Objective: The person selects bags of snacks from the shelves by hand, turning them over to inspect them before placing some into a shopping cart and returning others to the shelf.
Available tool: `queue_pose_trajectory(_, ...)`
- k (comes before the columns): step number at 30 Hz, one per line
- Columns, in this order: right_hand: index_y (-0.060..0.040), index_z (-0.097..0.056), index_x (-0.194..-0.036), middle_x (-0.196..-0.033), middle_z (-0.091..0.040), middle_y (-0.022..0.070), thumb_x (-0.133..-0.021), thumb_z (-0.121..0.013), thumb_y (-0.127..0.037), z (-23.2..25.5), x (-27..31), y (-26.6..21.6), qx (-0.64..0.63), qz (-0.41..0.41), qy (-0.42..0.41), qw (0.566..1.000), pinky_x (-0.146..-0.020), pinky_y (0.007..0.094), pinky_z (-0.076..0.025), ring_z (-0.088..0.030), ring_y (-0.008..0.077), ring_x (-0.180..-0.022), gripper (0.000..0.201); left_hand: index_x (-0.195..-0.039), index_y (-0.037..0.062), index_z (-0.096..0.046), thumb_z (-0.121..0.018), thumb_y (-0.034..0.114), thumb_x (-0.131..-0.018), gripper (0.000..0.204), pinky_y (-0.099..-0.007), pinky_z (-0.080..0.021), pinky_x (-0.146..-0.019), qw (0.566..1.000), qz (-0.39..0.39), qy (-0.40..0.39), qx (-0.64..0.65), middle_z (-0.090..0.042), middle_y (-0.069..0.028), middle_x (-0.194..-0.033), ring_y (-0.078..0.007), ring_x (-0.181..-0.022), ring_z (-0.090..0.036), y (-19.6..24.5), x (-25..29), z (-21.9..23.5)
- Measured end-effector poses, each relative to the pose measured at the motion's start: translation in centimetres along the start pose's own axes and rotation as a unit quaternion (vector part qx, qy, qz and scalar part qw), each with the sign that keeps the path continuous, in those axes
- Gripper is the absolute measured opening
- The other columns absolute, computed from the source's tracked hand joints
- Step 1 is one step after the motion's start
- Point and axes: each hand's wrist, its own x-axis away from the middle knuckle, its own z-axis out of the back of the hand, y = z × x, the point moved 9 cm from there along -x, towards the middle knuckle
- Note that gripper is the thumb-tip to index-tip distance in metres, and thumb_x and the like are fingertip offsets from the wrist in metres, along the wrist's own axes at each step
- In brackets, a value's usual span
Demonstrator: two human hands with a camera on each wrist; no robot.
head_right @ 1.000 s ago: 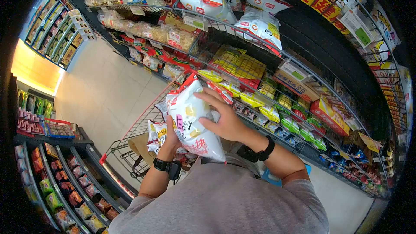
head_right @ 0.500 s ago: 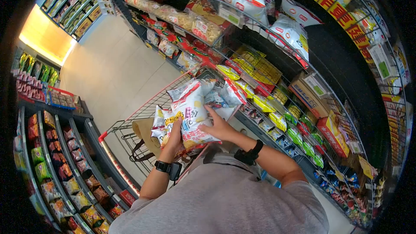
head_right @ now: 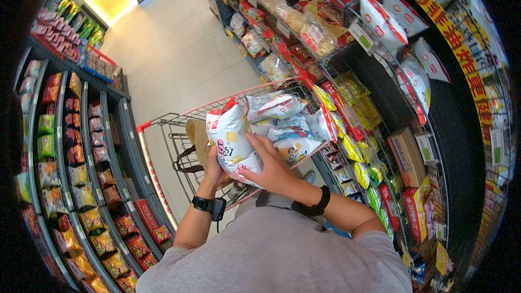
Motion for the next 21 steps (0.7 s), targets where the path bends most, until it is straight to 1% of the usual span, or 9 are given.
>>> queue_pose_trajectory(3, -0.0054, -0.03, -0.146, -0.139, -0.038, 0.0194, -0.076, -0.078, -0.017, -1.3, -0.5, -0.8, 0.003, 0.023, -0.014, 1.0, -0.095, 0.0379, -0.047, -0.044, 0.0311, -0.126, 0.086, -0.14, 0.0039, -0.039, -0.049, 0.062, -0.09, 0.077, -0.0409, -0.046, -0.1, 0.999, -0.039, -0.002, -0.014, -0.053, -0.0136, -0.134, -0.0251, -0.119, -0.056, 1.6, 1.2, 0.8)
queue_pose_trajectory(5, -0.0052, -0.029, -0.146, -0.137, -0.04, 0.0204, -0.076, -0.079, -0.017, -1.8, -0.8, -1.3, 0.019, 0.055, -0.015, 0.998, -0.093, 0.0374, -0.049, -0.047, 0.0297, -0.123, 0.087, -0.142, 0.0016, -0.032, -0.052, 0.054, -0.093, 0.074, -0.0376, -0.047, -0.099, 0.998, -0.05, 0.037, -0.018, -0.051, -0.0148, -0.134, -0.024, -0.119, -0.054, 1.9, 1.6, 2.6)
queue_pose_trajectory(8, -0.0038, -0.029, -0.145, -0.134, -0.044, 0.0217, -0.081, -0.075, -0.021, -4.8, -2.0, 5.0, -0.186, -0.147, -0.053, 0.97, -0.091, 0.0371, -0.049, -0.051, 0.0265, -0.118, 0.08, -0.145, 0.0007, -0.024, -0.053, 0.044, -0.095, 0.072, -0.0341, -0.045, -0.099, 0.989, -0.017, 0.124, -0.077, -0.045, -0.0169, -0.136, -0.0234, -0.121, -0.051, 1.5, 1.4, 6.0)
queue_pose_trajectory(9, -0.0036, -0.031, -0.144, -0.134, -0.044, 0.0232, -0.083, -0.073, -0.024, -6.3, -2.1, 8.6, -0.175, -0.176, -0.052, 0.967, -0.091, 0.0368, -0.049, -0.052, 0.0267, -0.117, 0.076, -0.146, 0.0008, -0.021, -0.052, 0.042, -0.096, 0.072, -0.0332, -0.044, -0.099, 0.982, 0.004, 0.158, -0.105, -0.043, -0.0176, -0.137, -0.0234, -0.121, -0.05, 1.1, 1.6, 7.1)
queue_pose_trajectory(11, -0.0031, -0.034, -0.141, -0.133, -0.045, 0.0261, -0.087, -0.069, -0.028, -8.9, -3.0, 15.8, -0.152, -0.225, -0.047, 0.961, -0.091, 0.036, -0.048, -0.055, 0.0272, -0.115, 0.069, -0.148, 0.0017, -0.017, -0.054, 0.028, -0.095, 0.07, -0.0336, -0.044, -0.099, 0.985, 0.045, 0.15, -0.07, -0.039, -0.0206, -0.139, -0.0247, -0.121, -0.049, 0.5, 1.9, 7.4)
queue_pose_trajectory(13, -0.0045, -0.035, -0.141, -0.134, -0.045, 0.0233, -0.089, -0.065, -0.03, -9.8, -3.4, 15.8, -0.243, -0.226, -0.058, 0.942, -0.087, 0.0348, -0.05, -0.054, 0.0256, -0.115, 0.064, -0.148, 0.0015, -0.016, -0.056, 0.024, -0.094, 0.071, -0.034, -0.044, -0.099, 0.977, 0.065, 0.15, -0.14, -0.037, -0.0212, -0.14, -0.025, -0.121, -0.048, 0.6, 3.0, 7.3)
queue_pose_trajectory(17, -0.0058, -0.037, -0.14, -0.137, -0.046, 0.0153, -0.091, -0.063, -0.027, -9.1, -3.7, 14.4, -0.391, -0.264, -0.05, 0.88, -0.082, 0.0349, -0.052, -0.054, 0.0229, -0.114, 0.059, -0.148, 0.0027, -0.021, -0.056, 0.017, -0.093, 0.067, -0.0347, -0.044, -0.099, 0.975, 0.062, 0.147, -0.156, -0.037, -0.0184, -0.142, -0.026, -0.123, -0.047, 2.6, 2.3, 7.7)
queue_pose_trajectory(18, -0.0052, -0.038, -0.14, -0.138, -0.046, 0.0107, -0.09, -0.064, -0.022, -9.1, -4.0, 14.3, -0.429, -0.261, -0.047, 0.863, -0.082, 0.0339, -0.052, -0.053, 0.021, -0.114, 0.059, -0.146, 0.0038, -0.03, -0.055, 0.015, -0.093, 0.059, -0.033, -0.045, -0.097, 0.962, 0.074, 0.189, -0.183, -0.042, -0.016, -0.14, -0.0236, -0.121, -0.049, 3.9, 2.4, 6.9)
queue_pose_trajectory(21, -0.0053, -0.039, -0.141, -0.137, -0.046, 0.0111, -0.089, -0.064, -0.016, -8.5, -5.8, 14.0, -0.387, -0.206, -0.018, 0.899, -0.082, 0.0325, -0.053, -0.054, 0.0189, -0.112, 0.058, -0.142, 0.0035, -0.039, -0.056, 0.013, -0.093, 0.052, -0.0304, -0.046, -0.094, 0.959, 0.03, 0.161, -0.23, -0.051, -0.0144, -0.133, -0.0196, -0.115, -0.054, 4.6, 0.1, 7.7)
